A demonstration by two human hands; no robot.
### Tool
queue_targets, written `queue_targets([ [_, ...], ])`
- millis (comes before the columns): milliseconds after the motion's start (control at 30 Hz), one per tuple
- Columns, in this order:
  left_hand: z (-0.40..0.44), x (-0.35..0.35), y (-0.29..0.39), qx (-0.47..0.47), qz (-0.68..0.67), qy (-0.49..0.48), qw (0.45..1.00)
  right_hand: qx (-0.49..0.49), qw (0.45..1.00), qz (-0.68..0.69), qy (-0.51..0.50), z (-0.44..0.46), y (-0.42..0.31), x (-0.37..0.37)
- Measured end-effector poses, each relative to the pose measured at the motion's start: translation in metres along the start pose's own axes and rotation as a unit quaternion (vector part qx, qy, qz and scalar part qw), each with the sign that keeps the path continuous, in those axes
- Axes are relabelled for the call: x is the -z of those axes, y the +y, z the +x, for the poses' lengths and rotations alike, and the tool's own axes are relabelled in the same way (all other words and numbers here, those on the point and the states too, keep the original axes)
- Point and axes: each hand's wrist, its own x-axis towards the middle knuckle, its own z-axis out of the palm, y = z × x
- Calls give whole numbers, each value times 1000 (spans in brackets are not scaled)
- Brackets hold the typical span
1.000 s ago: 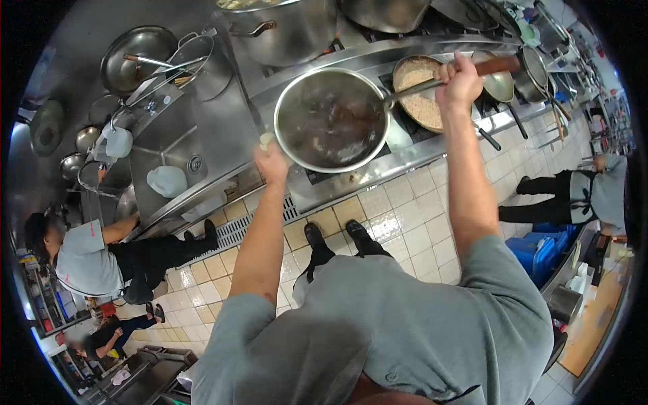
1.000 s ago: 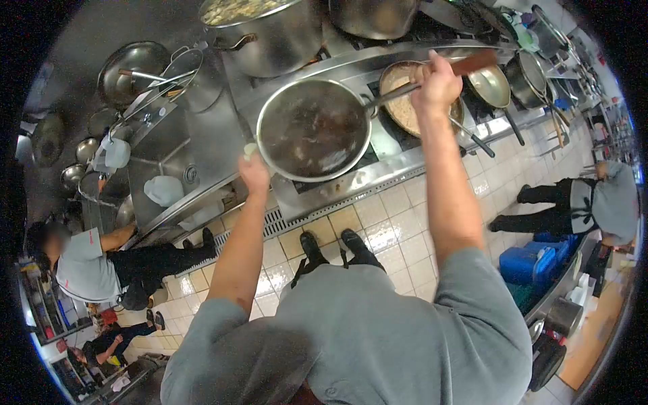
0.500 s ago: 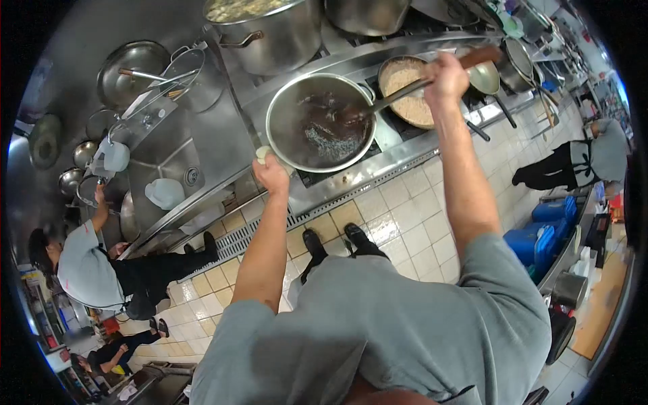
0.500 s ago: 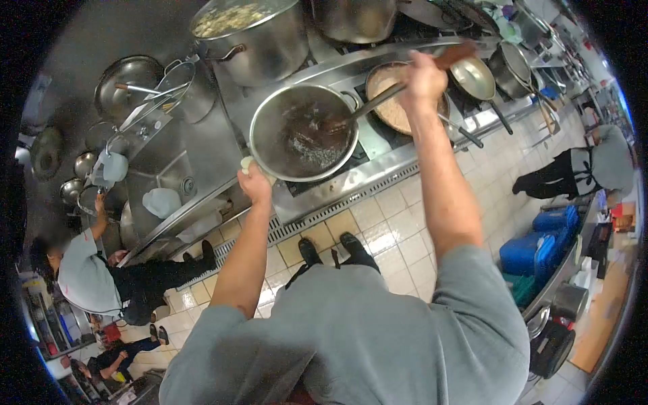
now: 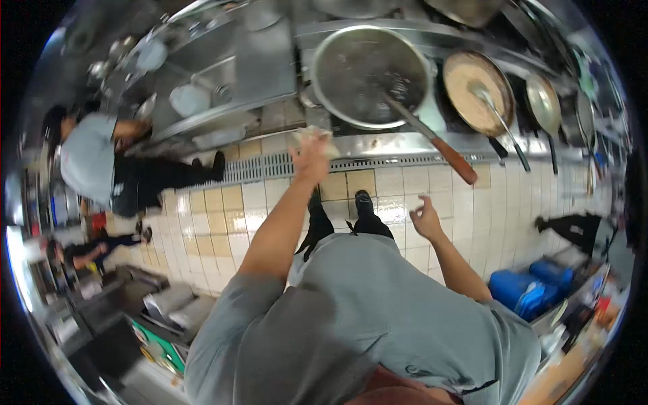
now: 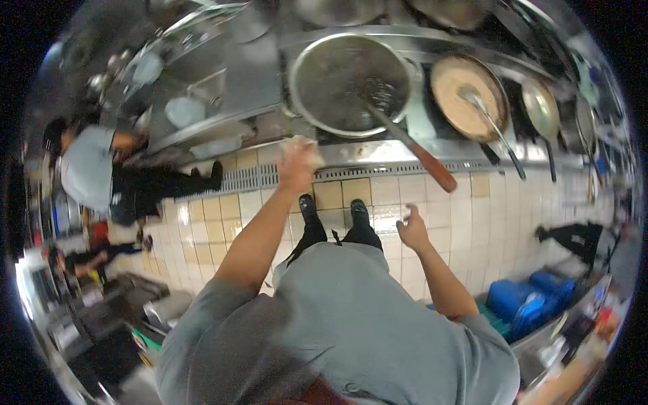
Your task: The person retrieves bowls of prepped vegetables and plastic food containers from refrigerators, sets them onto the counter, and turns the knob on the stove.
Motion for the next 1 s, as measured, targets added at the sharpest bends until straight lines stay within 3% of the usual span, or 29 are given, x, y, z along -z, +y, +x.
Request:
queue_targets([
  [33, -3, -17, -1, 25, -140, -10, 990, 26, 998, -40, -50, -10, 13, -3],
  [67, -17, 0, 8, 31, -159, 48, 986, 73, 988, -82, -106, -9, 16, -9],
  [100, -21, -11, 2, -18, -217, 181, 959, 125, 982, -105, -95, -12, 5, -17],
  [167, -59, 61, -8, -31, -239, 126, 962, 102, 977, -96, -158, -16, -53, -24],
  [233, -110, 63, -22, 2, -170, 182, 968, 149, 965, -78, -202, -10, -63, -63],
  [333, -190, 55, -65, 45, -206, 127, 969, 280, 924, -67, -253, 4, -115, -116],
  [400, -261, 36, -96, 84, -250, 67, 962, 217, 886, -183, -365, -14, -180, -140],
  [500, -380, 1, -157, 164, -323, 24, 932, 280, 844, -222, -400, 1, -183, -214],
  [567, -475, -9, -199, 280, -408, 39, 868, 318, 798, -278, -431, 24, -174, -264],
  [600, -526, -26, -219, 335, -417, 96, 840, 317, 781, -301, -446, 23, -186, -286],
  [667, -627, -35, -242, 452, -418, 179, 767, 289, 759, -337, -477, 16, -216, -332],
  [800, -802, -22, -271, 658, -368, 247, 608, 213, 746, -367, -513, -9, -295, -425],
  [867, -859, -21, -289, 704, -350, 262, 559, 194, 742, -372, -522, -17, -339, -482],
  [933, -903, -54, -315, 762, -365, 280, 455, 185, 739, -375, -528, -14, -385, -551],
  [1000, -927, -87, -337, 792, -357, 254, 425, 184, 741, -369, -531, -5, -435, -629],
])
